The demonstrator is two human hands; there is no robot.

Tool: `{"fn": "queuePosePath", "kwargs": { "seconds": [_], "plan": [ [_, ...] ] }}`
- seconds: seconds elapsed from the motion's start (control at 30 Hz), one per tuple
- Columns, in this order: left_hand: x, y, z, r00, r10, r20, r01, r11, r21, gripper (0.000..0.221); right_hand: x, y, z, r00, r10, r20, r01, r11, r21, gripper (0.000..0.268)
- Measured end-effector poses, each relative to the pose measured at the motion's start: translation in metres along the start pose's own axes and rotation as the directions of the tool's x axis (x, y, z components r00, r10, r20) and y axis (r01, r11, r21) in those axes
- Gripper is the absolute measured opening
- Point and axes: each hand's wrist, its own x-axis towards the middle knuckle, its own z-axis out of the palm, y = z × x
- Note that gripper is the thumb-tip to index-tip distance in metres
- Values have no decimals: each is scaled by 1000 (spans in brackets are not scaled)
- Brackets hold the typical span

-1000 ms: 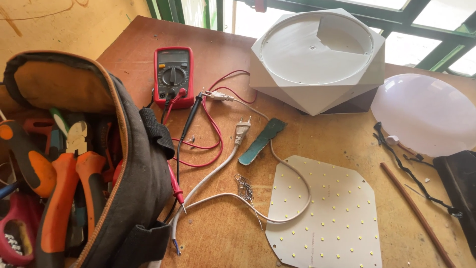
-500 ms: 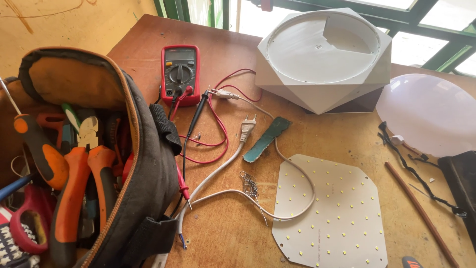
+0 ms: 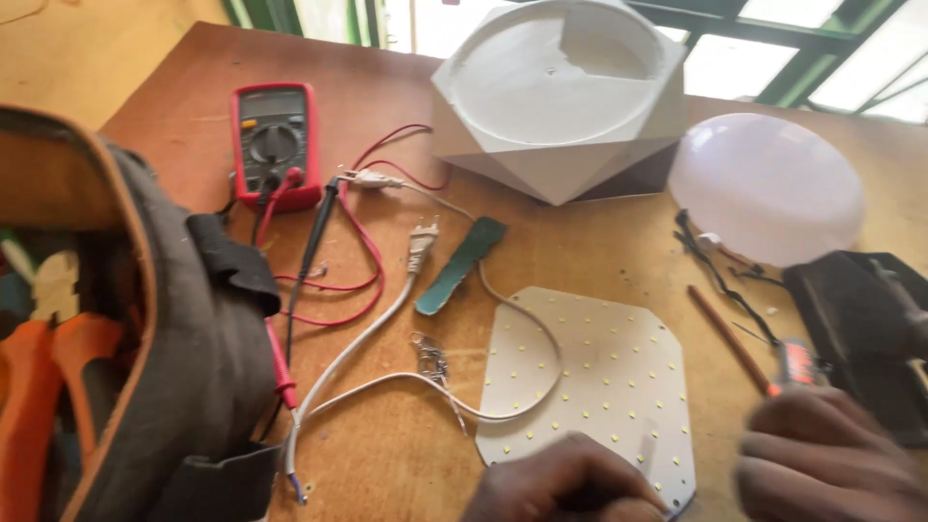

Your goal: Soldering wires to an LED panel and stripping wire insulation using pliers on a repair bench.

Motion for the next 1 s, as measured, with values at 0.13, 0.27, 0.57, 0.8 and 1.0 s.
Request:
{"fn": "queuePosePath", "kwargs": {
  "seconds": [0.13, 0.27, 0.57, 0.8, 1.0],
  "plan": [
    [0, -6, -12, 994, 108, 34, -97, 965, -245, 11, -4, 20, 3, 970, -172, 174, 156, 983, 101, 31],
    [-2, -5, -15, 954, 294, 63, -262, 917, -301, 32, -9, 25, 6, 954, -112, 279, 67, 984, 166, 12],
    [-1, -13, -12, 963, 252, 98, -234, 958, -166, 13, -7, 44, -2, 959, -3, 284, -43, 987, 154, 31],
    [2, -23, -13, 955, 190, 226, -165, 979, -124, 21, 2, 13, -20, 937, 306, 170, -349, 851, 393, 43],
    [-2, -25, -5, 933, 278, 231, -275, 960, -45, 4, 1, -18, -4, 907, 345, 239, -329, 231, 915, 27]
  ]
}}
